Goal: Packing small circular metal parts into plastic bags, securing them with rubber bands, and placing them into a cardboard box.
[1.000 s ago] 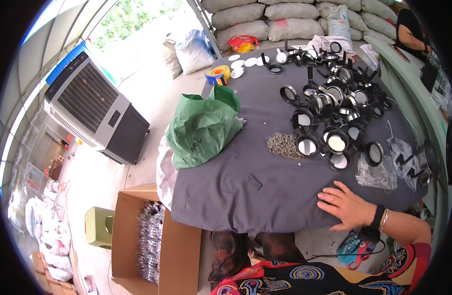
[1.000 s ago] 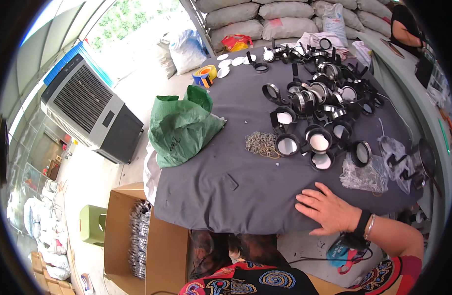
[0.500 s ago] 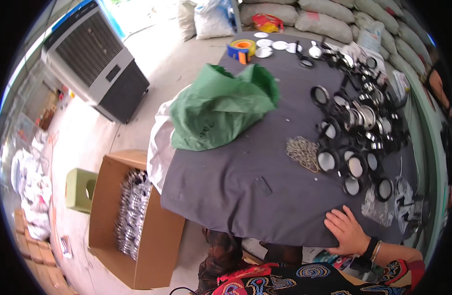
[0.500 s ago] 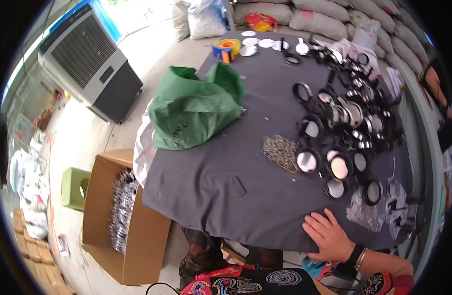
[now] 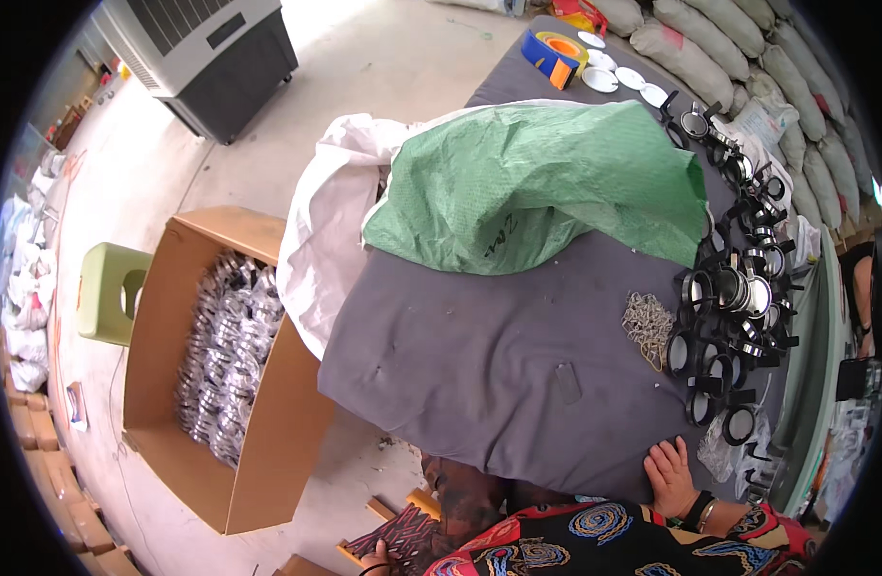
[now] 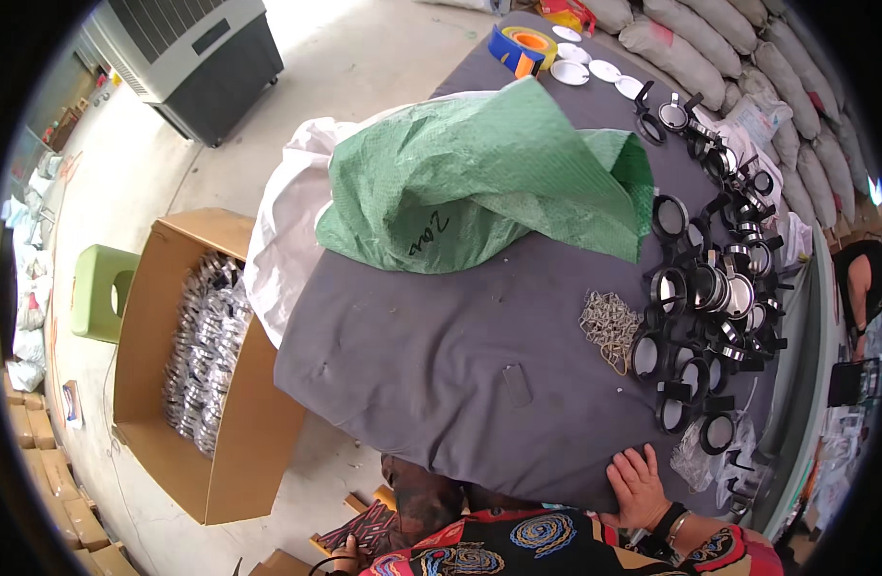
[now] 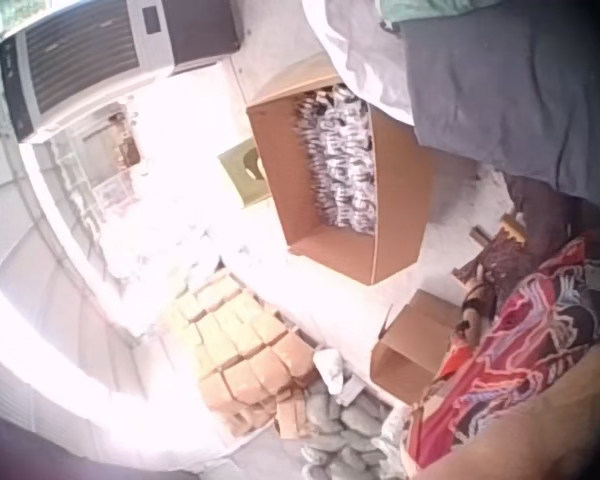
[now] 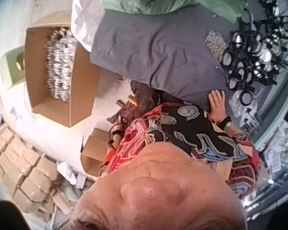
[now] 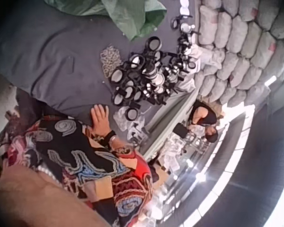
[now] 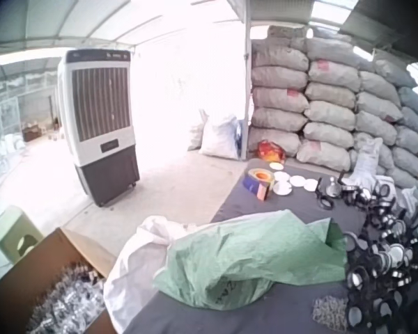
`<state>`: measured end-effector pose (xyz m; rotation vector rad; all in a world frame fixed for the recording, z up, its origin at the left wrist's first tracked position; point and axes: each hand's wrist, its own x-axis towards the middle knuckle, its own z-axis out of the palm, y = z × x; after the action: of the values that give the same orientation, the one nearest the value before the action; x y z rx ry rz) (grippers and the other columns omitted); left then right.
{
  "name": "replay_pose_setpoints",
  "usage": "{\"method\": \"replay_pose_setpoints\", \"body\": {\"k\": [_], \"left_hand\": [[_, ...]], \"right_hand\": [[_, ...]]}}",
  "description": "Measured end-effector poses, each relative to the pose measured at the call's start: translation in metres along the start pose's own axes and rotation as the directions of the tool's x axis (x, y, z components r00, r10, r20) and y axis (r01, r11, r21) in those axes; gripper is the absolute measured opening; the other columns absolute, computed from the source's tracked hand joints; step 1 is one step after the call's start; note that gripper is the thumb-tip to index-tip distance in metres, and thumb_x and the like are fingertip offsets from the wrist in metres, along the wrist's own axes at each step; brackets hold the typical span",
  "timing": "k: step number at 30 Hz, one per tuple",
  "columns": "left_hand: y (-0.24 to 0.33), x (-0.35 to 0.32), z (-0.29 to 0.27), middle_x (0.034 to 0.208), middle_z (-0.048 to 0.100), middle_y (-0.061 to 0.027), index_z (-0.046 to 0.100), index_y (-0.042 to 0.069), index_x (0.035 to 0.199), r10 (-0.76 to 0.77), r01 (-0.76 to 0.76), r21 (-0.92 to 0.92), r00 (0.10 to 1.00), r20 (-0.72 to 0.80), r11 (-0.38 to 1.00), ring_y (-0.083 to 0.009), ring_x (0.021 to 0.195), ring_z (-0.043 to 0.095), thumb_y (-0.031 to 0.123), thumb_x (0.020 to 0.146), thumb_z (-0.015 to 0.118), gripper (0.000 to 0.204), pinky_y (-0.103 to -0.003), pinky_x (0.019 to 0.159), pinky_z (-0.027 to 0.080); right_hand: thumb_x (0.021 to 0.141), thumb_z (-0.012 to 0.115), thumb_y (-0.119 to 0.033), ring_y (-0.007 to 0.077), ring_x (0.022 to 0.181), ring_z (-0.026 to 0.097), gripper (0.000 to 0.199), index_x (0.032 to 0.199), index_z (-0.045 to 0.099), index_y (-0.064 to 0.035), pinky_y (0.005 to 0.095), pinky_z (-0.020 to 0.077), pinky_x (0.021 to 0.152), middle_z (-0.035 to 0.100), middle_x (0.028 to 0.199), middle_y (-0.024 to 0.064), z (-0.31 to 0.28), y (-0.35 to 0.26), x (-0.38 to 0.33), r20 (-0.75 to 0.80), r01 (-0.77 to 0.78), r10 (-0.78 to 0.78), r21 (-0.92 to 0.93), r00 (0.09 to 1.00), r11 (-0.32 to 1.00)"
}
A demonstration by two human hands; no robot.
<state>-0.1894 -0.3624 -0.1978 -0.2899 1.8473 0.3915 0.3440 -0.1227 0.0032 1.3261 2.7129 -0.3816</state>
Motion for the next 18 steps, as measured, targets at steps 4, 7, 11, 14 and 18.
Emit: {"method": "replay_pose_setpoints", "body": {"k": [4,7,11,14,18], "left_hand": [[-0.061,0.045,-0.02,0.091,0.066,-0.0111,0.057,0.003,0.11,0.298,-0.315,0.07,0.936,0.189,0.946,-0.0233,0.076,0.065,0.039,0.101,0.042,0.04,-0.033,0.063,0.054],[-0.059,0.048,-0.036,0.1,0.066,-0.0227,0.041,0.003,0.136,0.597,-0.532,0.757,0.766,0.24,0.379,-0.0361,0.079,0.065,0.035,0.094,0.05,0.053,-0.043,0.066,0.053],[-0.056,0.058,-0.05,0.09,0.066,-0.0253,0.018,0.011,0.149,0.203,-0.293,0.956,0.937,0.283,0.019,-0.0384,0.076,0.065,0.032,0.092,0.05,0.069,-0.05,0.063,0.049],[-0.025,0.062,-0.041,0.082,0.064,-0.0201,0.055,-0.002,0.119,-0.039,0.013,0.872,0.999,0.007,0.489,-0.03,0.071,0.06,0.025,0.098,0.045,0.036,-0.042,0.063,0.047],[0.042,0.045,-0.086,0.082,0.065,-0.0188,0.057,-0.002,0.113,-0.062,-0.102,0.816,0.984,0.166,0.569,-0.0286,0.07,0.061,0.026,0.098,0.047,0.033,-0.041,0.063,0.048]], "right_hand": [[0.062,0.072,-0.054,0.0425,0.122,0.041,0.087,0.125,0.047,0.0018,0.0678,0.0187,0.105,0.045,0.128,0.0223,-0.006,-0.004,-0.002,0.052,-0.009,0.01,-0.013,0.999,1.0],[0.059,0.073,-0.054,0.04,0.114,0.046,0.08,0.114,0.054,0.0009,0.0676,0.0201,0.104,0.05,0.119,0.0207,-0.003,-0.003,0.009,0.064,0.012,-0.01,-0.035,0.998,0.999],[0.057,0.075,-0.054,0.0379,0.107,0.05,0.076,0.108,0.059,-0.0004,0.0673,0.0224,0.102,0.055,0.113,0.0173,-0.015,-0.01,0.012,0.091,-0.019,0.018,0.016,0.996,1.0],[0.08,0.059,-0.023,0.0354,0.098,0.054,0.026,0.096,0.062,-0.0023,0.0689,0.0251,0.097,0.057,0.099,0.0146,-0.035,-0.017,0.021,0.116,-0.098,0.084,0.123,0.99,0.988],[0.084,0.056,-0.022,0.0236,0.097,0.055,0.023,0.102,0.064,-0.0088,0.0616,0.0341,0.089,0.058,0.101,0.007,-0.014,0.002,0.028,0.379,-0.388,0.198,0.532,0.904,0.753]]}}
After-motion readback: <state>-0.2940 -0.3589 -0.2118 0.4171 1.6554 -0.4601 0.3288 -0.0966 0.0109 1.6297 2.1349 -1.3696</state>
